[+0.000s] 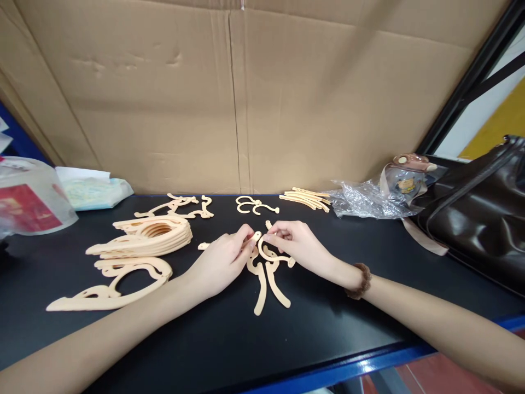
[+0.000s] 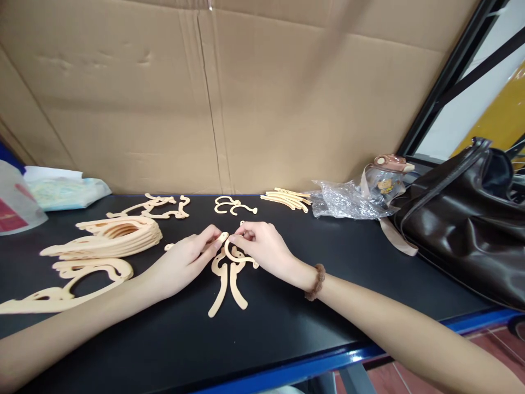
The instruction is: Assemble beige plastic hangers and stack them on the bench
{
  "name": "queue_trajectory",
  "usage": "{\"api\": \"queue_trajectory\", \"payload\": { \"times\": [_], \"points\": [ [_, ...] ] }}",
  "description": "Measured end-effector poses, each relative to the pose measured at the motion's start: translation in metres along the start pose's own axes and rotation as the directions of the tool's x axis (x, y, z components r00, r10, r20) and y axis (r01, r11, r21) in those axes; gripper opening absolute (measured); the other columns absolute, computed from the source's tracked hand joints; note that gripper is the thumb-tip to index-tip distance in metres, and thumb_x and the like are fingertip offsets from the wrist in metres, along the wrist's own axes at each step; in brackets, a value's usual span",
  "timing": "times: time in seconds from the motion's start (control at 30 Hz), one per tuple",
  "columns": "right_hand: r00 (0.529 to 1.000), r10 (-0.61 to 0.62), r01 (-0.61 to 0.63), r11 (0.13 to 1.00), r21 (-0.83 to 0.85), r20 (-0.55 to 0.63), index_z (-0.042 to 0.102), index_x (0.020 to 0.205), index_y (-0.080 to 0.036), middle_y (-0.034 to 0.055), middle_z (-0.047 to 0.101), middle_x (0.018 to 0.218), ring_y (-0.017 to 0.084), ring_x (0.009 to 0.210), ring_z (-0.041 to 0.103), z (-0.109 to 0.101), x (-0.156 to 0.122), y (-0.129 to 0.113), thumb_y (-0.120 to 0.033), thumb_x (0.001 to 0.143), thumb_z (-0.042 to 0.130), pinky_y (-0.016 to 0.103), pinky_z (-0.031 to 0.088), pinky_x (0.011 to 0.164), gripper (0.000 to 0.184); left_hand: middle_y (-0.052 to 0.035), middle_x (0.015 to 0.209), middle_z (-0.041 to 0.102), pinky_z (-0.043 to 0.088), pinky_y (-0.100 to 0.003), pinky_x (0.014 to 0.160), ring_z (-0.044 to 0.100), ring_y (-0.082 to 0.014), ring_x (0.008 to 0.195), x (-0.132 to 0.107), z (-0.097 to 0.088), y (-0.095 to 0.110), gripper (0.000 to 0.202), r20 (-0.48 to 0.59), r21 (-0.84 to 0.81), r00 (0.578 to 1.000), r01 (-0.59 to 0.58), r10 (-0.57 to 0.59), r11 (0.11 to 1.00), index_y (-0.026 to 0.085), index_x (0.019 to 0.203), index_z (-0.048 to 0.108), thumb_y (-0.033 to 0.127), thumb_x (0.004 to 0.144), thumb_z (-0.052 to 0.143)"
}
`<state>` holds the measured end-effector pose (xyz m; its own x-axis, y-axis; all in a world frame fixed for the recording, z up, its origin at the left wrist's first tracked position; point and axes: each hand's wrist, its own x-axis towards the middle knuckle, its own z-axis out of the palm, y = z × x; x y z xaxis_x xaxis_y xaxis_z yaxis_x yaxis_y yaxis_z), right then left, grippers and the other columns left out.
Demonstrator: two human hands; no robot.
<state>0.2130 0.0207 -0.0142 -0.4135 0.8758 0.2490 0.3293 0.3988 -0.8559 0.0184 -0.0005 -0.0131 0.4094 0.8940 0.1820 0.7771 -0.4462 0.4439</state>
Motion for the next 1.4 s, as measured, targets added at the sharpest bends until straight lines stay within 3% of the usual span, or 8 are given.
{"api": "queue_trajectory", "payload": {
  "times": [0.3,0.47,0.63,0.83,0.97,1.13,1.27,1.4],
  "points": [
    [0.995,0.085,-0.094,0.789,0.607,0.044,0.059,0.084,-0.016,-0.0057,0.037,0.059,0.006,0.049,0.029,-0.011,0.002,-0.005,-0.035,0.083,0.06,0.02,0.019,0.043,0.019,0.005,0.071,0.062,0.037,-0.027,0.059,0.062,-0.0191,0.066,-0.002,-0.004,0.004,0.028,-0.068,0.113,0.994,0.098,-0.091,0.989,0.028,0.113,0.044,0.04,0.097,0.025],
    [0.988,0.065,-0.153,0.602,0.783,0.143,0.05,0.082,-0.019,-0.005,0.041,0.061,0.007,0.046,0.032,-0.014,0.002,-0.006,-0.026,0.085,0.051,0.018,0.023,0.041,0.008,0.007,0.069,0.062,0.036,-0.021,0.056,0.058,-0.0123,0.059,-0.004,-0.007,0.004,0.038,-0.084,0.12,0.995,-0.036,0.046,0.992,0.036,0.125,0.052,0.026,0.093,0.033],
    [0.971,0.041,-0.226,0.486,0.844,0.237,0.039,0.07,-0.02,-0.0053,0.036,0.058,0.008,0.042,0.031,-0.014,0.0,-0.011,-0.029,0.083,0.043,0.02,0.026,0.039,0.017,0.0058,0.057,0.056,0.03,-0.02,0.05,0.051,-0.0104,0.05,-0.006,-0.007,0.007,0.037,-0.139,0.163,0.974,-0.154,0.177,0.975,0.034,0.12,0.062,0.051,0.089,0.047],
    [0.969,0.005,-0.197,0.613,0.765,0.245,0.033,0.062,-0.02,-0.0064,0.031,0.056,0.007,0.044,0.026,-0.012,-0.004,-0.015,-0.03,0.085,0.052,0.021,0.029,0.043,0.031,0.0038,0.077,0.071,0.031,-0.02,0.051,0.055,-0.0098,0.053,-0.007,-0.004,0.005,0.031,-0.121,0.144,0.956,-0.25,0.268,0.957,0.035,0.114,0.066,0.048,0.092,0.047],
    [0.962,-0.021,-0.217,0.55,0.806,0.273,0.037,0.069,-0.019,-0.0065,0.034,0.06,0.007,0.045,0.027,-0.01,-0.004,-0.011,-0.026,0.087,0.049,0.02,0.028,0.044,0.023,0.005,0.082,0.072,0.033,-0.019,0.052,0.055,-0.0081,0.053,-0.006,-0.005,0.004,0.029,-0.146,0.153,0.941,-0.283,0.305,0.947,0.029,0.106,0.066,0.045,0.093,0.046],
    [0.977,0.049,-0.198,0.557,0.807,0.206,0.047,0.088,-0.021,-0.0051,0.047,0.073,0.006,0.05,0.037,-0.009,-0.002,-0.009,-0.045,0.087,0.058,0.02,0.032,0.046,0.026,0.0067,0.068,0.065,0.03,-0.019,0.049,0.051,-0.0075,0.051,-0.005,-0.006,0.007,0.028,-0.186,0.213,0.942,-0.239,0.279,0.947,0.025,0.091,0.064,0.046,0.093,0.045],
    [0.974,0.105,-0.219,0.678,0.701,0.203,0.055,0.101,-0.02,-0.0025,0.052,0.08,0.005,0.054,0.041,-0.006,-0.005,-0.011,-0.04,0.081,0.068,0.019,0.029,0.047,0.032,0.0064,0.066,0.062,0.03,-0.019,0.05,0.05,-0.0077,0.051,-0.005,-0.007,0.006,0.026,-0.216,0.227,0.946,-0.193,0.243,0.954,0.024,0.092,0.062,0.042,0.094,0.043],
    [0.976,0.134,-0.206,0.817,0.539,0.169,0.061,0.089,-0.013,0.0012,0.056,0.079,0.005,0.051,0.04,-0.003,-0.006,-0.01,-0.043,0.084,0.063,0.02,0.026,0.044,0.03,0.0053,0.068,0.063,0.031,-0.019,0.051,0.05,-0.0086,0.05,-0.005,-0.008,0.005,0.031,-0.18,0.212,0.955,-0.196,0.236,0.957,0.025,0.095,0.062,0.045,0.095,0.039]
  ]
}}
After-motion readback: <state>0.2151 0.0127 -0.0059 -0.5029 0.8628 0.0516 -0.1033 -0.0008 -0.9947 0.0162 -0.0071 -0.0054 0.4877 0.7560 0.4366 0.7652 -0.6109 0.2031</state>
